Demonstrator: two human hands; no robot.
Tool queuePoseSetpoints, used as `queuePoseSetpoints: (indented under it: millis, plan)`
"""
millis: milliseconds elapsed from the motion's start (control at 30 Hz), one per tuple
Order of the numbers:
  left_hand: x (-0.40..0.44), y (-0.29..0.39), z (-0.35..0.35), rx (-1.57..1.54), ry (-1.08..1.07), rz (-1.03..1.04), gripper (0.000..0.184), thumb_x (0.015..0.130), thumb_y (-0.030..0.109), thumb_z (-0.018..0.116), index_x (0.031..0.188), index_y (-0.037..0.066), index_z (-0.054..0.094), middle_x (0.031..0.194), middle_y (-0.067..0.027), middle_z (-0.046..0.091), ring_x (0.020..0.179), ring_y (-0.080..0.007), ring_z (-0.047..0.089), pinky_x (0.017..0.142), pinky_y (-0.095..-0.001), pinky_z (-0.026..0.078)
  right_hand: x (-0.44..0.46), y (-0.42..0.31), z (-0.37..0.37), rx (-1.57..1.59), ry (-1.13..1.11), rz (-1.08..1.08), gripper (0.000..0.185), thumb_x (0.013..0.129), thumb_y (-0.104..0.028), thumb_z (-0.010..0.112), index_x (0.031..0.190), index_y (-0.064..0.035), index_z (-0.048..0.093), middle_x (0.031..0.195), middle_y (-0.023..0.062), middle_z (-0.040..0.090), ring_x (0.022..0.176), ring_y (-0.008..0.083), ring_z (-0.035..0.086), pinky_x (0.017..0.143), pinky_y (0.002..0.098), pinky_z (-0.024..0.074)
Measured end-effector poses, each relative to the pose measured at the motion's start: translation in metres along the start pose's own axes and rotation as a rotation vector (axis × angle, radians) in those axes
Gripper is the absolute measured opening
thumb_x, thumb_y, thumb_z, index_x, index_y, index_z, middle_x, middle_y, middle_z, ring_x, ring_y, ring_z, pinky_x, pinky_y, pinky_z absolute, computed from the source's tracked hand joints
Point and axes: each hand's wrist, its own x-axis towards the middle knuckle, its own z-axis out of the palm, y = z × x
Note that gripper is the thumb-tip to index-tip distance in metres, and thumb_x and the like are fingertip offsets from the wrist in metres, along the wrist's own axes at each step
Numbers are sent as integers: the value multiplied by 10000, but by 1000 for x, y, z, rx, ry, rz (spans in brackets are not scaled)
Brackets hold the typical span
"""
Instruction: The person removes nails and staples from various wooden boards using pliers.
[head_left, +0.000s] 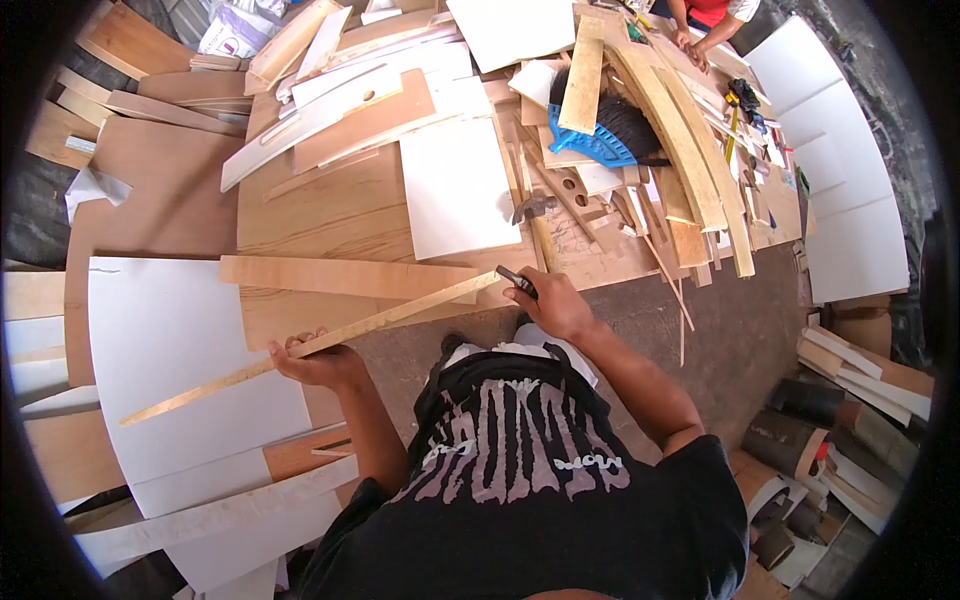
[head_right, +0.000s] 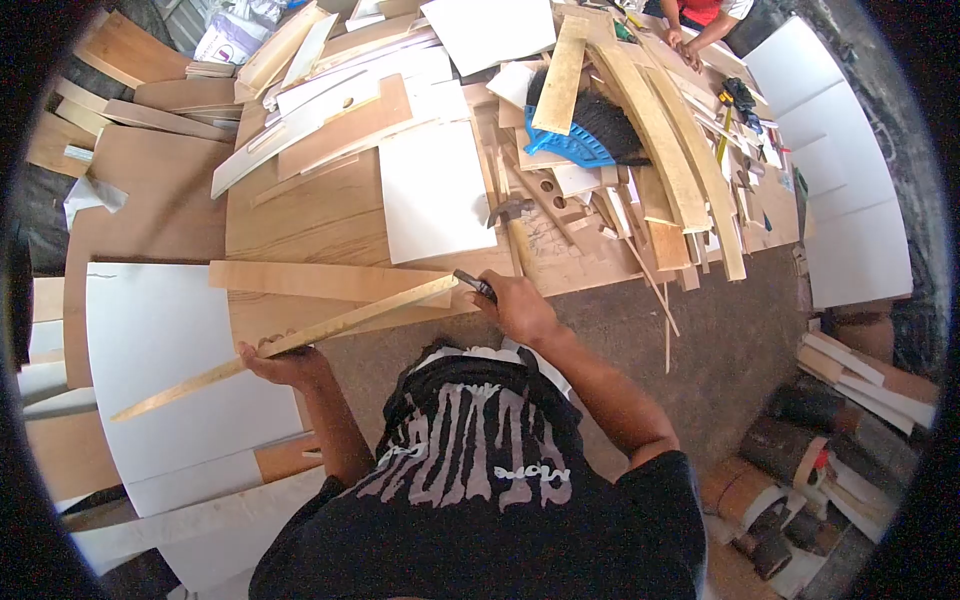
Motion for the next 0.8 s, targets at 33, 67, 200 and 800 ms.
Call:
queuePoseSetpoints:
  millis: [33, 67, 200, 800]
  plan:
    - [0, -3, -1, -1, 1, 4, 371, 939, 449, 623, 800, 179, 410, 691, 43, 391, 593, -112, 440, 548, -281, 406, 1, 1, -4, 15, -25, 27, 365, 990, -349, 668, 1056, 7, 619, 855, 260, 671, 881, 469, 672, 766, 541, 522]
    - [-1, -6, -1, -7, 21, 11, 370, 935, 443, 628, 791, 182, 409, 684, 46, 394, 591, -109, 442, 545, -280, 404, 1, 2, -8, 16, -27, 24, 365, 990, -349, 668, 1056, 7, 619, 855, 260, 671, 881, 469, 672, 766, 541, 522]
    - [-10, -14, 0, -16, 0, 79, 356, 926, 422, 637, 779, 190, 410, 672, 52, 408, 583, -103, 441, 537, -275, 399, 5, 17, -19, 88, -137, 57, 464, 1027, -444, 596, 1016, 18, 633, 789, 262, 647, 801, 451, 659, 732, 509, 501]
    - [-64, -44, 6, -77, 38, 87, 348, 926, 423, 616, 719, 199, 450, 596, 50, 448, 520, -99, 460, 497, -250, 396, 13, 82, -50, 1135, -601, 421, 358, 1070, -439, 551, 938, -111, 498, 741, -20, 475, 549, 97, 463, 462, 268, 413]
